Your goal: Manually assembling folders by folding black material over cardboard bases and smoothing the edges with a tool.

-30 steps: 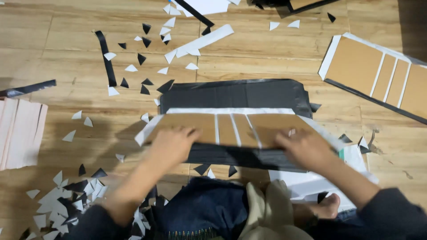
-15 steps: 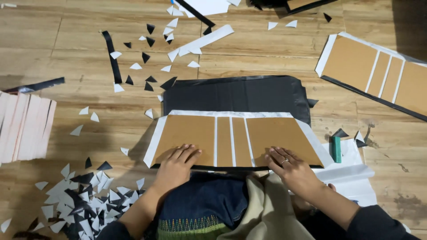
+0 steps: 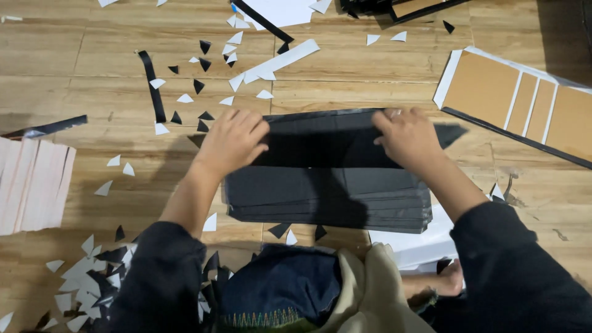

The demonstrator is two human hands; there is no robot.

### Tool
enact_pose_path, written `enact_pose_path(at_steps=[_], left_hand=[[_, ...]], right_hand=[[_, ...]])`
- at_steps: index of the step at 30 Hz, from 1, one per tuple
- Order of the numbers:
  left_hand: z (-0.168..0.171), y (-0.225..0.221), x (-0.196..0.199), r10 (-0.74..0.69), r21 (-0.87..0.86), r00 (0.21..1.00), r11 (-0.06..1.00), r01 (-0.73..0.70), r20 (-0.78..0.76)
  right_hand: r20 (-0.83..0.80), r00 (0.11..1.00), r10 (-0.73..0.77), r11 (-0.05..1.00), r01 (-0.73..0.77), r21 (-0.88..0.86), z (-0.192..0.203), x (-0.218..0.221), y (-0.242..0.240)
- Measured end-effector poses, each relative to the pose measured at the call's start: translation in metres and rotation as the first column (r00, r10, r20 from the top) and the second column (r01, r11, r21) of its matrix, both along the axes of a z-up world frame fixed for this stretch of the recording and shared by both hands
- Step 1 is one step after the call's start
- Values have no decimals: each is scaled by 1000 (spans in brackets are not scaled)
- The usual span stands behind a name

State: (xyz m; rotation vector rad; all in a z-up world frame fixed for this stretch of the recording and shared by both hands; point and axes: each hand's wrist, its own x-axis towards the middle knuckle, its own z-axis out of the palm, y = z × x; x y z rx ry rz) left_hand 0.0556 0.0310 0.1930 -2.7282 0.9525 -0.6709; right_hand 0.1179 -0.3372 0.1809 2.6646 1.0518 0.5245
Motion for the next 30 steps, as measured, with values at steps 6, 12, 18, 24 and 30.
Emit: enact_pose_path(at_steps=[6,12,18,24,30], left_hand=[[-17,-13,25,298,64,954,952,-298,11],[-26,-17,58,363,79,915,932,-354,-174],[-76,-7,84,368,122,908,929,-350,-200],[-99,-14,92,403,147,701,906,-397,-589],[-117,-18,95,455,191,519,855,-483,-724]], right_hand=[[-32,997,-68,994,71,88,-7,33,11],[-220,971,-96,984,126,127,-25,68,25],[-178,982,-54,998,52,-18,-78,104,23],[-517,810,-278,961,231,-154,-96,100,38],[-675,648,-353,936,255,-245,-94,105,50]])
